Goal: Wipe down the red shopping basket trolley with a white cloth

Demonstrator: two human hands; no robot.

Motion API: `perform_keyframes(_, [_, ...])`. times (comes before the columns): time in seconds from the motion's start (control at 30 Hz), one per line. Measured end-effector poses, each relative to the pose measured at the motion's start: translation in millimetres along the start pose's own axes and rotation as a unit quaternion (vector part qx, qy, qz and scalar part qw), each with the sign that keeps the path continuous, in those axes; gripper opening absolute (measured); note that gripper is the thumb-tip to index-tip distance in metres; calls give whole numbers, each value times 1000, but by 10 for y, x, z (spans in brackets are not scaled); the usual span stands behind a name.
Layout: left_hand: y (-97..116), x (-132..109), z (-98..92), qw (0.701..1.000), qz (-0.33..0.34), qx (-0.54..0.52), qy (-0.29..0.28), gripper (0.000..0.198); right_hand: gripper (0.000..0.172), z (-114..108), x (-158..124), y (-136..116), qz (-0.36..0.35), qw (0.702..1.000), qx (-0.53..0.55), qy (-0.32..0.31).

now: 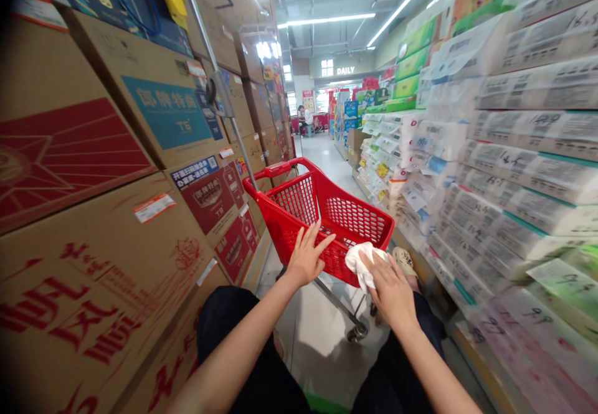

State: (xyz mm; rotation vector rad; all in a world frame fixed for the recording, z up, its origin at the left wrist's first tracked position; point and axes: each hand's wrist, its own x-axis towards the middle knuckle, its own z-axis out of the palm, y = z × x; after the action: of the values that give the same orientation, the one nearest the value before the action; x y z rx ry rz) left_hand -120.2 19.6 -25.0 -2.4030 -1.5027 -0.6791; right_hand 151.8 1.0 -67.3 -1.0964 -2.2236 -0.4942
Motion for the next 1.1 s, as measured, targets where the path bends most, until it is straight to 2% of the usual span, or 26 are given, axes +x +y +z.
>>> perform_keyframes(0.1, [97,-3,24,999,-27,9,16,87,69,-5,-5,-10,13,1000,-9,11])
perform_keyframes(0.23, [230,15,-7,1000,-12,20,16,88,71,33,242,-208,28,999,-19,-7])
perform_keyframes(0.33, [220,48,-36,1000,-11,25,9,85,73,62,445,-300,20,999,-19,-18])
perform_keyframes(0.4, [168,65,-37,1000,-7,27,-9,82,73,57,481,-273,8,999,-24,-22])
perform_keyframes(0.5, [90,62,-13,999,-3,36,-23,83,73,1,336,-131,-9,999,-37,-26])
perform_keyframes(0.63, [91,12,15,998,-36,49,8,87,72,-97,-40,54,0,998,-56,-6])
perform_keyframes(0.77, [193,-36,-17,998,-36,49,8,86,71,-114,-176,31,31,997,-70,11])
perform_keyframes(0.93, [312,-30,-66,997,-42,58,-9,94,75,-25,180,-239,30,996,-87,-7])
perform_keyframes(1.03, [297,6,-70,997,-49,62,-19,97,76,19,378,-352,19,994,-108,-8])
perform_keyframes(1.1, [251,30,-70,996,-50,63,-26,95,76,25,394,-354,10,994,-112,-10])
